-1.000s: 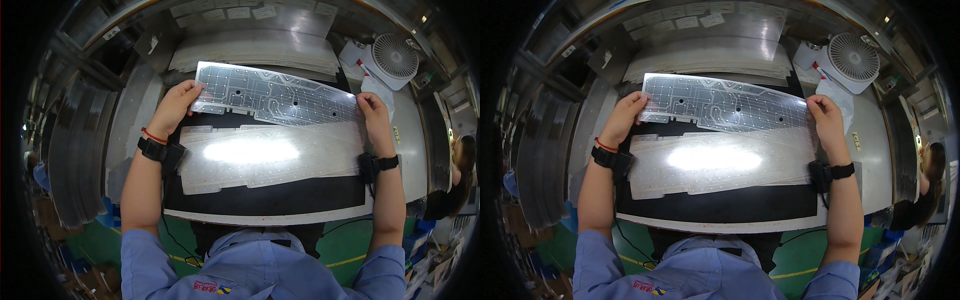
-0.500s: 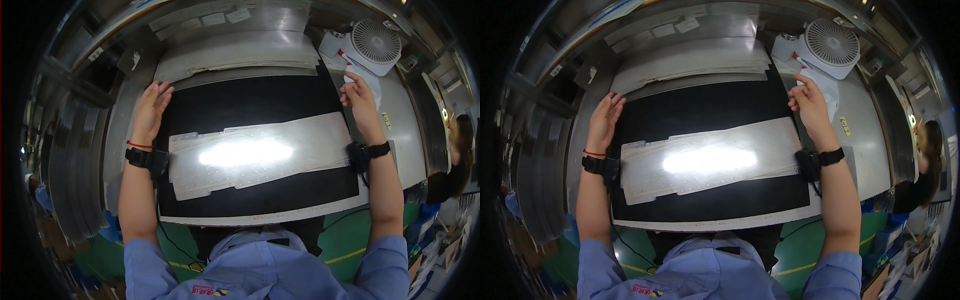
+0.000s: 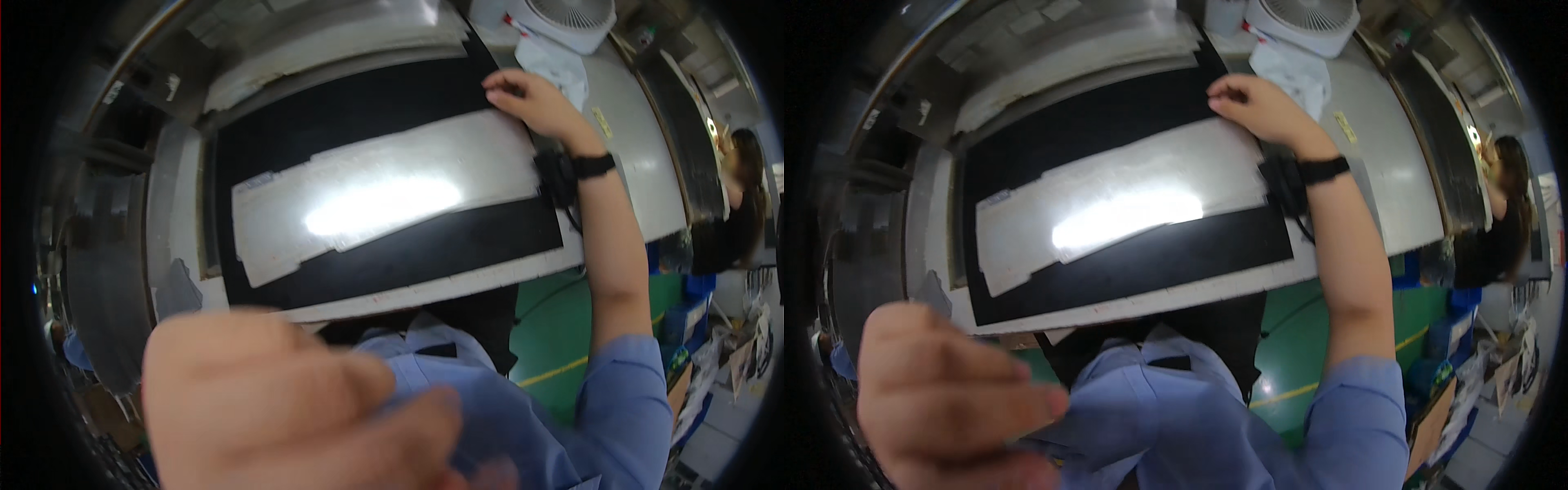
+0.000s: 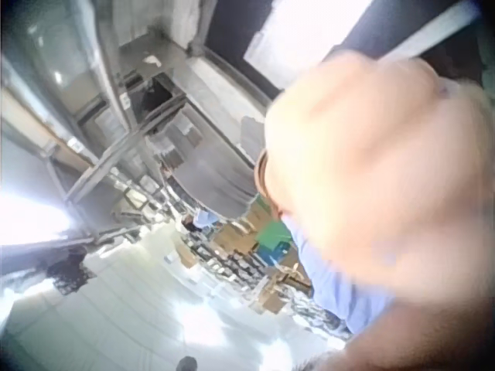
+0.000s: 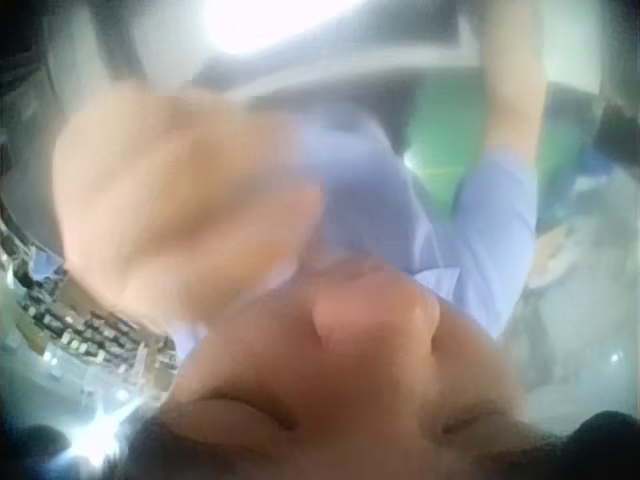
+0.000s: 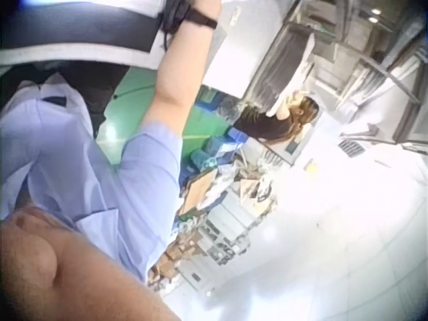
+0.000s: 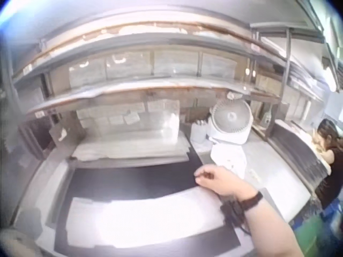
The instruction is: Assembling and inspecting flexible keyboard circuitry components.
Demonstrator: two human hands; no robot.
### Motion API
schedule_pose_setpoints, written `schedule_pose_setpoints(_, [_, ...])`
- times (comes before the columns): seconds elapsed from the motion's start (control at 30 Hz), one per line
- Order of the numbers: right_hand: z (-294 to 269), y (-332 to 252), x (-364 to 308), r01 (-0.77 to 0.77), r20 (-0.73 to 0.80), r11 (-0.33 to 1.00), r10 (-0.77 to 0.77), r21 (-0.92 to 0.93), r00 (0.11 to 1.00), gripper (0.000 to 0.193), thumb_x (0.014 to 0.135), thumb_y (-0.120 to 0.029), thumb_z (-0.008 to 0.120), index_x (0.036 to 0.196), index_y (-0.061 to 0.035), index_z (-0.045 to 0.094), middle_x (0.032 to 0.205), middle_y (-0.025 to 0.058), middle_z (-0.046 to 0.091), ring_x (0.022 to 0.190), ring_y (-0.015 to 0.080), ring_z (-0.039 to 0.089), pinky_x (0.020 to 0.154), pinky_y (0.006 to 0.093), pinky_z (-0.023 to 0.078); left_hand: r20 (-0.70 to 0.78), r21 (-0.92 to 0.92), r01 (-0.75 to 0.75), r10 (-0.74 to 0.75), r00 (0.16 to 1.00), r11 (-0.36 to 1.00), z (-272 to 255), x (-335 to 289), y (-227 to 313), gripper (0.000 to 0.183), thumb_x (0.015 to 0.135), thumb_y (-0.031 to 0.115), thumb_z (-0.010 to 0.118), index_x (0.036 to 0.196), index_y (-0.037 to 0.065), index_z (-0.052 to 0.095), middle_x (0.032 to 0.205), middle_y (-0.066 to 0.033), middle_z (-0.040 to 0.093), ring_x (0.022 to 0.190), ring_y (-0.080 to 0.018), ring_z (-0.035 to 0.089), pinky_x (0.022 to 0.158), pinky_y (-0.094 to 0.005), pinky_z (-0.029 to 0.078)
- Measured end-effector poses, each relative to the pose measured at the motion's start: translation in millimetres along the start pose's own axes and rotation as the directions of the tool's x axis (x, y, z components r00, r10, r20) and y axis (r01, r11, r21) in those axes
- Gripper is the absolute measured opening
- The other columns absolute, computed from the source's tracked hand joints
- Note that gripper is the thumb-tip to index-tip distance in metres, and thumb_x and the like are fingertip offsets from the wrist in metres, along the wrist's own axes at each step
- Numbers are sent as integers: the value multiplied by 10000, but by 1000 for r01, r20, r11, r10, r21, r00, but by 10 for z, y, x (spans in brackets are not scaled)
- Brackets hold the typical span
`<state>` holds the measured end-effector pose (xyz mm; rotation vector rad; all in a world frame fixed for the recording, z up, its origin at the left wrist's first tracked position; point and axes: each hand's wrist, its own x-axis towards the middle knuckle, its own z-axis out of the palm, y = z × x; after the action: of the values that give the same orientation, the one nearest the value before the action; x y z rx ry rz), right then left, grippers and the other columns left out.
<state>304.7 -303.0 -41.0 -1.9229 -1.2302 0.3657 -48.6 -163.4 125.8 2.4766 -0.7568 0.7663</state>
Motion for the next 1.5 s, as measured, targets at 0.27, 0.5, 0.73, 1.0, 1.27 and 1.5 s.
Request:
schedule_pose_setpoints(0.27, [1, 121, 31, 27, 5, 992, -26, -122, 1000, 299, 955, -258, 655, 1161, -41, 670, 991, 24, 676, 927, 115, 600, 845, 265, 475, 56, -47, 28, -26, 998, 999, 42, 30, 413, 164, 797, 235, 729, 917, 141, 668, 847, -40, 677, 681, -173, 609, 553, -308, 432])
schedule_pose_setpoints(0.5, [-19, 90, -40, -22, 6, 994, 22, -103, 1000, 303, 944, -269, 672, 1152, -48, 679, 932, 23, 678, 856, 112, 601, 757, 266, 492, 45, -19, 59, -59, 997, 998, -50, -78, 627, 196, 789, 249, 728, 968, 200, 665, 861, -15, 677, 693, -167, 601, 559, -303, 420])
schedule_pose_setpoints(0.73, [-45, 50, -16, -43, 3, 996, 44, -76, 999, 282, 942, -249, 658, 1135, -44, 675, 902, 18, 671, 834, 103, 592, 762, 259, 485, -46, -19, 42, -43, 998, 999, 10, -99, 695, 247, 782, 262, 728, 1019, 259, 662, 874, 10, 678, 705, -161, 594, 565, -299, 408])
schedule_pose_setpoints(1.0, [-38, 79, -52, -67, -12, 990, 66, -121, 998, 283, 961, -255, 649, 1158, -54, 674, 923, -3, 643, 878, 95, 570, 815, 263, 474, -118, -42, 33, -38, 992, 999, 35, -77, 736, 307, 774, 276, 727, 1071, 314, 659, 887, 34, 679, 715, -157, 586, 571, -294, 397])
schedule_pose_setpoints(1.27, [-64, 68, -65, -96, -19, 993, 94, -65, 995, 287, 949, -255, 655, 1145, -47, 683, 924, 17, 671, 857, 109, 595, 778, 269, 488, 21, -56, 84, -83, 996, 995, -84, -214, 641, 305, 774, 282, 723, 1073, 290, 661, 884, 23, 677, 701, -164, 583, 564, -298, 400])
schedule_pose_setpoints(1.5, [-23, 136, -78, -84, 12, 995, 85, -57, 996, 293, 951, -254, 660, 1154, -43, 675, 929, 5, 670, 846, 89, 586, 766, 247, 474, 57, -94, 137, -132, 990, 986, -112, -245, 577, 305, 775, 287, 719, 1074, 268, 663, 880, 13, 676, 688, -170, 581, 558, -302, 403])
